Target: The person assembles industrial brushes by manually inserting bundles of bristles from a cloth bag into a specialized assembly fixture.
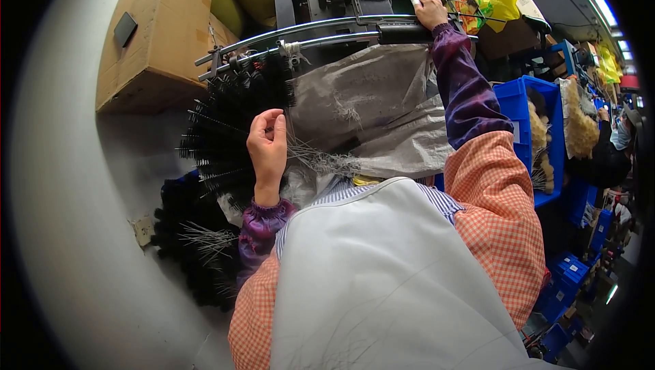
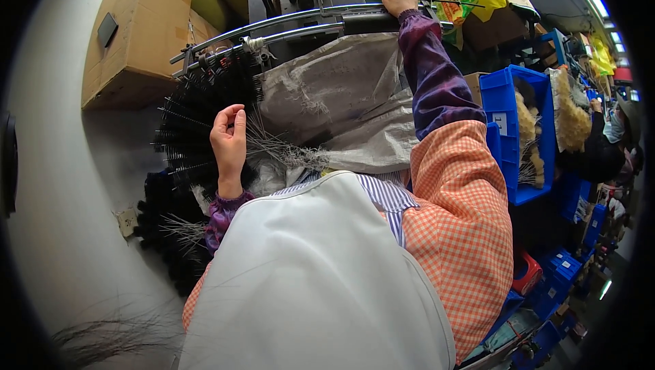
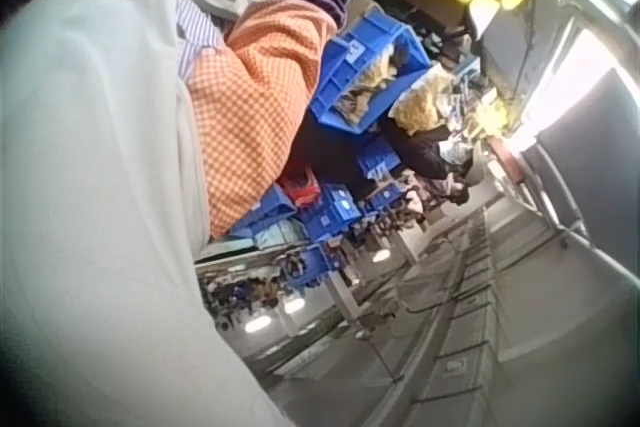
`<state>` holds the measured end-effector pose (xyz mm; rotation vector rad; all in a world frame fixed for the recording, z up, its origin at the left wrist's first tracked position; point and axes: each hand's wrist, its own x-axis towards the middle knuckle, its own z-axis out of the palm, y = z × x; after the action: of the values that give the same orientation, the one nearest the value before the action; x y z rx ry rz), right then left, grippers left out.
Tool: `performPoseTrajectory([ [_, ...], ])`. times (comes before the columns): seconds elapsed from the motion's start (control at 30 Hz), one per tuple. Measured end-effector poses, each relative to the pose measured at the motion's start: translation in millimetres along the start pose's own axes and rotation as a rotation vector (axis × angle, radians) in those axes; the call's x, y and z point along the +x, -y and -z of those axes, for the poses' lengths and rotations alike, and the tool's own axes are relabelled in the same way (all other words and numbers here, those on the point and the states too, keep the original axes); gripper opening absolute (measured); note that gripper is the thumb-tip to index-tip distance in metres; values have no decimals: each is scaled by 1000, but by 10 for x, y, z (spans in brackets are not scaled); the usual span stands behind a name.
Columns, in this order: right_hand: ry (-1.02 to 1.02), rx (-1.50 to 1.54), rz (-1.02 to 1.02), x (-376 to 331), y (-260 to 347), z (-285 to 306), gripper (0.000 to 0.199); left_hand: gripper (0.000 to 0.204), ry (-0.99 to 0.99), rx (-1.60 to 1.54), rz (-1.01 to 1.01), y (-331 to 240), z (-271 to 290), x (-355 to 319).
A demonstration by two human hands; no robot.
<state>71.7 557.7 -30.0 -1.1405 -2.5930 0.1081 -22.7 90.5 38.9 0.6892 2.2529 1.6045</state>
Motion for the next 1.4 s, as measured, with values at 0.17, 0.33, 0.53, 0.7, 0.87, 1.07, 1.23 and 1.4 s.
performPoseTrajectory([
  [0.17,8,-17,-5,-11,78,-22,38,10,-131,118,-134,-71,50,41],
  [0.33,11,16,-25,-53,345,-7,37,10,-205,231,-225,-51,146,114],
  [0.53,2,24,-18,-77,590,-64,39,12,-280,444,-306,-102,204,143],
  [0.7,-16,38,-12,-150,878,-22,35,19,-377,813,-472,-152,291,193],
  [0.87,-21,38,-17,-177,1219,-47,32,36,-471,1036,-379,-235,380,254],
  [1.07,-15,62,-28,-234,1671,-98,30,40,-490,1118,-326,-214,446,298],
  [1.23,-27,81,-1,-242,1759,-90,30,42,-401,1117,-223,-106,544,333],
  [1.4,-12,43,40,-235,1712,-81,30,42,-470,1200,-262,-189,499,364],
])
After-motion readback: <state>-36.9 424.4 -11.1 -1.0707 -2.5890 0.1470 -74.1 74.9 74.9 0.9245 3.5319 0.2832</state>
